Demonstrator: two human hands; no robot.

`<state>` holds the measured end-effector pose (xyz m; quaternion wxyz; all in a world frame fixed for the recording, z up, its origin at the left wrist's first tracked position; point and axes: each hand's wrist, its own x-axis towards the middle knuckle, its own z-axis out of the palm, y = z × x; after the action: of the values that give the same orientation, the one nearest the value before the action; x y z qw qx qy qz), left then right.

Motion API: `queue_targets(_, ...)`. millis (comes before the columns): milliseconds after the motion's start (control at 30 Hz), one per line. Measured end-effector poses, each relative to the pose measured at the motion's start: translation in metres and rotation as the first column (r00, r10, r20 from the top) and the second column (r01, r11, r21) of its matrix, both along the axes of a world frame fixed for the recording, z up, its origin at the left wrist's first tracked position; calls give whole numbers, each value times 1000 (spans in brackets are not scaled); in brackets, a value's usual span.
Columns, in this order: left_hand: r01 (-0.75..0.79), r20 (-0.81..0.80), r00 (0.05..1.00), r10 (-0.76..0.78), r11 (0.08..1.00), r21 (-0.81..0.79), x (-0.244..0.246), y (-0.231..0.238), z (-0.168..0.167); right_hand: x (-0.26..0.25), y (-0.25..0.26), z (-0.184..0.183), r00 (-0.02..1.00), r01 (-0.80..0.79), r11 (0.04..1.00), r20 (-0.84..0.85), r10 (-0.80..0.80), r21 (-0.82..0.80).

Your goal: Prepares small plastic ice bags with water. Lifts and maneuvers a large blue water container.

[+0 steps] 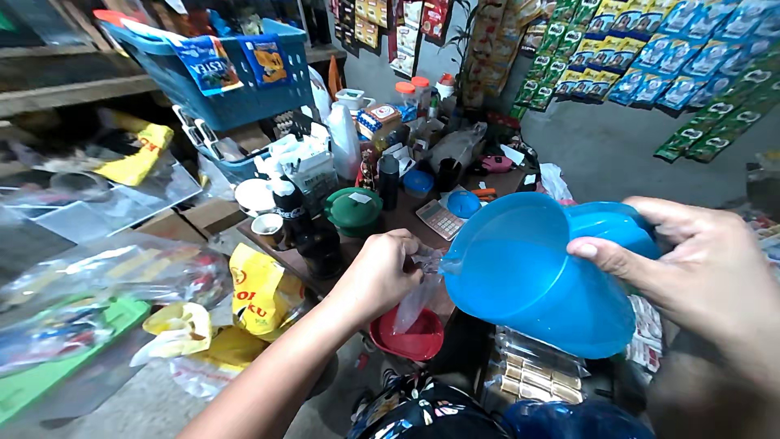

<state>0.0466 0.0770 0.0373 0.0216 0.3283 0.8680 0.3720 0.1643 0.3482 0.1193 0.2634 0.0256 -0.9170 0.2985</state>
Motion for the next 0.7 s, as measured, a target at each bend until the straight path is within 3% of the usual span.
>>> queue_targets(700,-27,121,992,33,998,-50,-3,-6,5,-6,-12,6,1000,-5,999,16,5,54)
